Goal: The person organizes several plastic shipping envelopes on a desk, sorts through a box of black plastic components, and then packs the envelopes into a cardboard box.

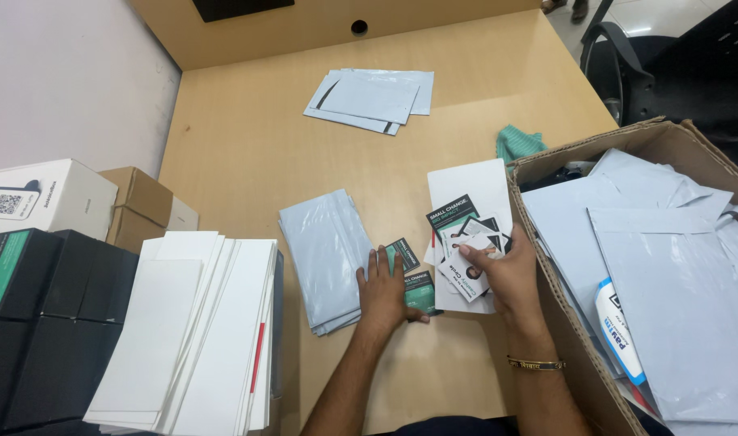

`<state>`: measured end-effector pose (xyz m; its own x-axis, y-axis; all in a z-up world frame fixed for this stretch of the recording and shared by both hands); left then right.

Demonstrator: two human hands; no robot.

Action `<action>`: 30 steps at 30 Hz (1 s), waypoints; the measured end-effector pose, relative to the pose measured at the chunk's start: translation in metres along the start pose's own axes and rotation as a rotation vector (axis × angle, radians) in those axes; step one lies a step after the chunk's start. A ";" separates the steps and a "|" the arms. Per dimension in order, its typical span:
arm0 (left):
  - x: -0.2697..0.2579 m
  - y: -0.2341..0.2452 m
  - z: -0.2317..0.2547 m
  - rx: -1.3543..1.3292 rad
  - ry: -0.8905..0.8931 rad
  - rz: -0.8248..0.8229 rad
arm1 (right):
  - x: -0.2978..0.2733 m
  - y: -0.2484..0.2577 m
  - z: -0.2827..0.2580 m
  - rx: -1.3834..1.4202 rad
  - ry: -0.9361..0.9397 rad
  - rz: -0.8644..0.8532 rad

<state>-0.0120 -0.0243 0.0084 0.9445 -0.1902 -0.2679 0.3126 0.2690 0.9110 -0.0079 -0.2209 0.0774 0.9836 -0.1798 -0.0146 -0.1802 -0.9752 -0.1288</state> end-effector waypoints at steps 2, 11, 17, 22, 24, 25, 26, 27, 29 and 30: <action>0.010 -0.009 -0.003 -0.016 -0.027 0.091 | -0.001 0.003 0.008 0.003 -0.025 0.008; 0.037 -0.006 0.000 0.013 0.064 0.006 | -0.001 0.007 0.022 -0.019 -0.055 0.014; 0.038 0.008 0.006 0.042 0.102 -0.008 | 0.001 0.011 0.037 -0.001 -0.051 0.020; 0.043 -0.003 0.009 -0.038 0.084 -0.137 | -0.001 0.012 0.047 -0.020 -0.056 0.018; 0.040 -0.006 0.007 -0.071 0.053 -0.065 | -0.004 0.012 0.045 0.026 -0.023 0.022; 0.039 -0.005 0.006 -0.084 0.033 -0.028 | -0.005 0.012 0.043 0.039 -0.019 0.038; 0.038 -0.003 0.003 -0.150 0.028 0.029 | -0.006 0.012 0.042 0.053 -0.016 0.054; 0.036 0.000 -0.001 -0.215 0.021 0.085 | -0.007 0.013 0.040 0.066 -0.012 0.072; 0.030 0.010 -0.008 -0.348 -0.021 0.210 | -0.011 0.015 0.036 0.083 -0.019 0.076; 0.027 0.018 -0.010 -0.416 -0.055 0.280 | -0.013 0.016 0.035 0.090 -0.023 0.079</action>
<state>0.0197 -0.0150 0.0147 0.9946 -0.1034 -0.0040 0.0724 0.6684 0.7403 -0.0233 -0.2300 0.0410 0.9665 -0.2514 -0.0507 -0.2564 -0.9423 -0.2152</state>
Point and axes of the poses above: each hand's wrist, its own x-axis towards the middle knuckle, its own y-axis out of the back of the hand, z = x × y, the point moved 4 cm from there along x, towards the middle knuckle, and after that the axes turned 5 degrees about -z, right-handed, at the moved point
